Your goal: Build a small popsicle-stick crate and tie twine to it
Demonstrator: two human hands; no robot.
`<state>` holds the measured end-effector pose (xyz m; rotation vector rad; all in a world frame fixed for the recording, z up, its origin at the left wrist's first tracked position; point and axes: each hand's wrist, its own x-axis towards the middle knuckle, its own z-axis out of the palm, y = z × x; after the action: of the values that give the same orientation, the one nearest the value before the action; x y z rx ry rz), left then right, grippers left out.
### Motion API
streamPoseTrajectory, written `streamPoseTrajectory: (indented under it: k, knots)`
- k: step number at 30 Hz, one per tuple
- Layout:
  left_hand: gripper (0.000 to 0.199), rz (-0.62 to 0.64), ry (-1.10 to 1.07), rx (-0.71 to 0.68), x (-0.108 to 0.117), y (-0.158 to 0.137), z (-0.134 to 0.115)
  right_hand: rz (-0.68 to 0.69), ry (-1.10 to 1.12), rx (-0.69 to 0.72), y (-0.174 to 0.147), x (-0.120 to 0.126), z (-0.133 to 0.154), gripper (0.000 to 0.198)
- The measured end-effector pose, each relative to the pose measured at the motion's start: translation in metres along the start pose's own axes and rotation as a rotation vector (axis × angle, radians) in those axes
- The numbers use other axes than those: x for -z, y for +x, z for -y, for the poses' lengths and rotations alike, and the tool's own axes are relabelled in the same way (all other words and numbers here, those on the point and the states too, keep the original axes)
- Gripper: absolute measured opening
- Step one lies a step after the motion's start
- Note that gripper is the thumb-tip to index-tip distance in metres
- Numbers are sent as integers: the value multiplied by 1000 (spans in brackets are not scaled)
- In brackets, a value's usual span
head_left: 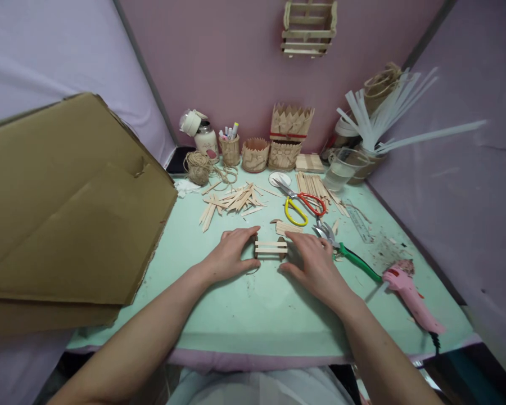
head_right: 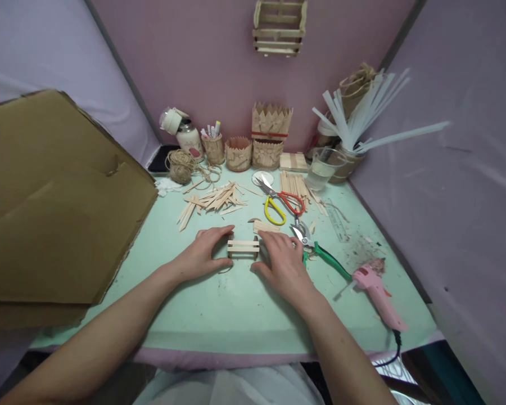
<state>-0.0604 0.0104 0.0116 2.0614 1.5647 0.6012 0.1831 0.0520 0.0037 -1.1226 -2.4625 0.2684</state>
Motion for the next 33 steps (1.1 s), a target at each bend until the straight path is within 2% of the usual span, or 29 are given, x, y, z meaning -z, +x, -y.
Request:
streamPoseTrajectory:
  k: [2, 6, 9, 12, 14, 19, 33]
  knots:
    - [76, 7, 5, 8, 1, 0, 0, -38, -34, 11, -3, 9, -6, 47]
    - [77, 22, 18, 16, 2, 0, -1, -85, -98, 7, 7, 33, -25, 27]
    - [77, 29, 20, 9, 1, -1, -1, -7, -150, -66, 27, 42, -38, 18]
    - [76, 32, 19, 3, 1, -1, 0, 134, -194, -153, 44, 36, -41, 13]
    - [76, 34, 22, 0, 0, -1, 2, 169, -201, -172, 49, 28, -39, 13]
    - [74, 38, 35, 3, 0, 0, 1, 194, -192, -167, 44, 13, -34, 17]
    - [66, 21, 42, 13, -1, 1, -1, 183, -204, -211, 41, 6, -38, 15]
